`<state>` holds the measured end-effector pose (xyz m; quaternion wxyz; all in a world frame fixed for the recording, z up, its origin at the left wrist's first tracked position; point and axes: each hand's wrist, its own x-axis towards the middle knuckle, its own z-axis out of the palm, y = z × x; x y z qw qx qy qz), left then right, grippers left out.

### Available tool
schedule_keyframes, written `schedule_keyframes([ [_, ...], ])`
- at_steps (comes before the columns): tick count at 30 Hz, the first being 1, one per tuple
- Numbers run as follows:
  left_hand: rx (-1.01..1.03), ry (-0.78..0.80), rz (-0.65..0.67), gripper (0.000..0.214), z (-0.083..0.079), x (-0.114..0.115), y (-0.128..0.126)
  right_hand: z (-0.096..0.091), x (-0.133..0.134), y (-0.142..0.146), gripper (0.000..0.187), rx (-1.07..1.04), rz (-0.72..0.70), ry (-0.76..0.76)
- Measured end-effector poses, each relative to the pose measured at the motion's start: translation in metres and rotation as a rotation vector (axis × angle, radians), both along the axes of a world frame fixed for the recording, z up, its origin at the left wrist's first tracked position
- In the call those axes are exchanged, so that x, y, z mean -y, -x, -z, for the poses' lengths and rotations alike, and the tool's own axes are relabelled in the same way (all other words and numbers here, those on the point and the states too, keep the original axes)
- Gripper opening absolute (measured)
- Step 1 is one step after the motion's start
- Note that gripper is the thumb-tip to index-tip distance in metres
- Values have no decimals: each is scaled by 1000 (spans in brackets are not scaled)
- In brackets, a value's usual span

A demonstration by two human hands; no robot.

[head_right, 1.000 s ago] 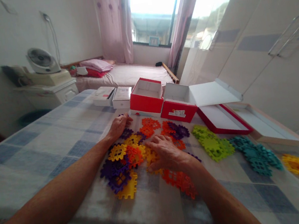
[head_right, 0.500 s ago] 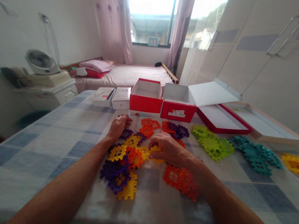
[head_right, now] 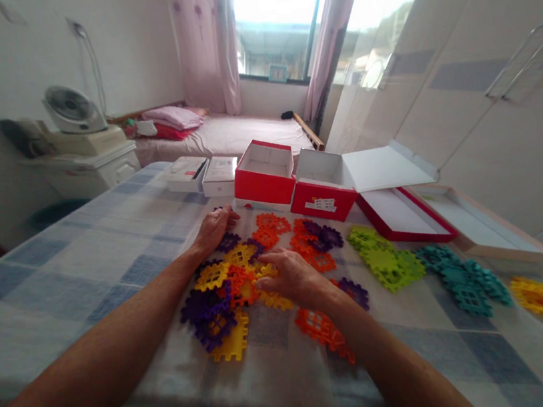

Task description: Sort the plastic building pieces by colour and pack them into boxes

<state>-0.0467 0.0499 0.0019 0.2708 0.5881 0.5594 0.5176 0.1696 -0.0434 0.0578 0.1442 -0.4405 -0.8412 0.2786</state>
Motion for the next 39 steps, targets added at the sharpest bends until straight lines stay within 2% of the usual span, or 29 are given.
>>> schedule_keyframes([
  [5,2,-12,5,62,3,-2,1,-1,-4,-6,50,36,-50,101],
  [9,-1,-21,14,62,2,-2,1,-1,1,-6,39,-52,-12,196],
  [11,-4,-14,14,63,1,-1,1,-1,5,-5,36,-138,16,294],
  [14,-17,-12,14,63,1,-1,1,-3,7,-6,35,-274,-32,486],
  [16,-31,-15,12,63,1,-1,1,-6,6,-8,33,-321,-33,434],
  [20,-38,-7,8,64,2,-1,0,-15,5,-14,25,-254,40,57],
  [23,-27,-3,10,64,1,-1,0,-20,8,-16,20,-193,68,-114],
  [30,-27,-1,5,66,1,-1,0,-13,5,-19,18,-186,136,-79],
  [35,-41,10,7,65,1,-1,0,-9,5,-17,19,-208,98,-12],
  [39,-27,9,13,64,0,-1,0,-7,9,-14,21,-220,85,-28],
])
